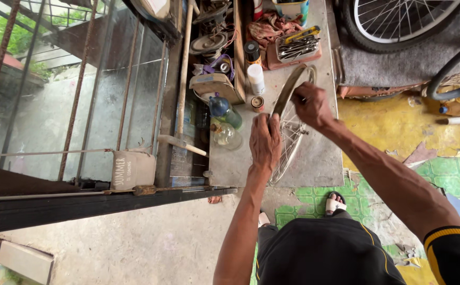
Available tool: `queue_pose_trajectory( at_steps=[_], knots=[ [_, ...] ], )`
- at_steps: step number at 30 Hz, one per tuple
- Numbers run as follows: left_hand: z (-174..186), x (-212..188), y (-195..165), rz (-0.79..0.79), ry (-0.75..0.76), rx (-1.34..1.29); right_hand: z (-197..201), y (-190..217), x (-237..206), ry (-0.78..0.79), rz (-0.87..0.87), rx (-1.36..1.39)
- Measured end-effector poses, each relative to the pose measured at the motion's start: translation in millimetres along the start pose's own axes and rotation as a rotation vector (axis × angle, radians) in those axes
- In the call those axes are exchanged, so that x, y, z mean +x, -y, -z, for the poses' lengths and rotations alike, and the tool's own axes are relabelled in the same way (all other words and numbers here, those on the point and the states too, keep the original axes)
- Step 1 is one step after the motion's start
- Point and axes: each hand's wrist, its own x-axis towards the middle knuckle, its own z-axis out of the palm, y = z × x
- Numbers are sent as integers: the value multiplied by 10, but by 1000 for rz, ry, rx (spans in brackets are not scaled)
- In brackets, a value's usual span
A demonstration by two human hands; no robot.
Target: The person works on a bicycle wheel laid on a workbench, holding the rim with one hand while manipulating the hub and spokes with the other, at one point using a small hand tool on the wheel. They rotate and reposition the wheel on the bench as they continue working around it.
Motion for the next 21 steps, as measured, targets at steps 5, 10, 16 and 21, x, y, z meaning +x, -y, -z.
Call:
queue_pose_trajectory(
  at_steps=[5,10,16,21],
  knots=[
    [-123,185,18,-17,36,26,-109,230,-126,-1,66,-5],
    [-201,298,49,87,95,185,-85,211,-375,-43,52,-88],
    [-217,314,51,60,85,221,-141,159,-323,-127,94,-73],
    [-271,312,-23,95,97,235,-153,72,-335,-154,108,-50]
  ],
)
